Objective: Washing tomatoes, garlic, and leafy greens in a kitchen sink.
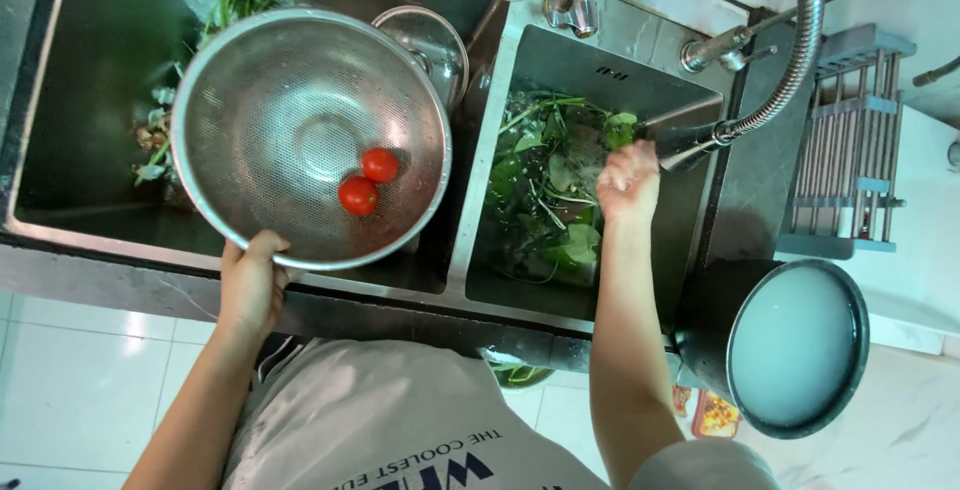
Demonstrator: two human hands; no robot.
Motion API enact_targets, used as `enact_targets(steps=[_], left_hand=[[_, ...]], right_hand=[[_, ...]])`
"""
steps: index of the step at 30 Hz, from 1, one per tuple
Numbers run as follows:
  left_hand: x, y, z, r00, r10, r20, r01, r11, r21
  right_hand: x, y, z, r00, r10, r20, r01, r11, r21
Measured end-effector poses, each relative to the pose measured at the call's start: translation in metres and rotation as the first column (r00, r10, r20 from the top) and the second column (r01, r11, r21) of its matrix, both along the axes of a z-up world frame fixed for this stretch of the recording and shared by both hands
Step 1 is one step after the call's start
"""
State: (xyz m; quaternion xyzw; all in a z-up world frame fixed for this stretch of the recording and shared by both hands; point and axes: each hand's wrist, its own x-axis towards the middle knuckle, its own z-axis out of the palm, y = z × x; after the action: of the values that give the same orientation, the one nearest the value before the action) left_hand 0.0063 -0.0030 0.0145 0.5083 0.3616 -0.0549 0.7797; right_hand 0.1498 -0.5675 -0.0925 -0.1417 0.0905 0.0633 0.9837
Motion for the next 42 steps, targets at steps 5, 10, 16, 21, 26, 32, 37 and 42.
enact_targets(steps=[5, 10, 16, 21, 26, 32, 37, 42], left_hand=[[0.005, -0.008, 0.003, 0.998, -0.024, -0.051, 0.027, 0.999, 0.047], [0.014, -0.022, 0.007, 0.995, -0.071, -0.07, 0.077, 0.993, 0.084], [0.016, -0.02, 0.004, 0.989, -0.112, -0.092, 0.126, 0.977, 0.173], [0.017, -0.016, 0.009, 0.995, -0.045, -0.088, 0.056, 0.99, 0.13], [0.016, -0.021, 0.033, 0.999, 0.04, -0.027, -0.037, 0.996, 0.08], [-0.001, -0.01, 0.014, 0.995, 0.088, -0.05, -0.08, 0.986, 0.144], [-0.014, -0.016, 0.028, 0.996, 0.077, -0.049, -0.07, 0.988, 0.138], [-0.019, -0.019, 0.029, 0.994, 0.106, -0.02, -0.104, 0.99, 0.096]], right_hand=[[-0.022, 0.163, 0.141, 0.981, 0.167, -0.095, -0.19, 0.785, -0.59], [-0.033, 0.285, 0.153, 0.852, 0.439, -0.286, -0.389, 0.166, -0.906], [-0.052, 0.306, 0.162, 0.822, 0.556, 0.122, 0.422, -0.451, -0.786], [-0.029, 0.233, 0.108, 0.962, 0.169, 0.217, 0.175, 0.233, -0.956], [0.048, 0.002, -0.073, 0.941, -0.278, -0.193, -0.299, -0.414, -0.86], [0.104, 0.023, -0.049, 0.734, -0.341, -0.587, -0.678, -0.322, -0.661], [0.069, 0.109, -0.044, 0.606, -0.09, -0.79, -0.681, -0.573, -0.457], [-0.036, 0.137, -0.065, 0.5, -0.042, -0.865, -0.361, -0.918, -0.164]])
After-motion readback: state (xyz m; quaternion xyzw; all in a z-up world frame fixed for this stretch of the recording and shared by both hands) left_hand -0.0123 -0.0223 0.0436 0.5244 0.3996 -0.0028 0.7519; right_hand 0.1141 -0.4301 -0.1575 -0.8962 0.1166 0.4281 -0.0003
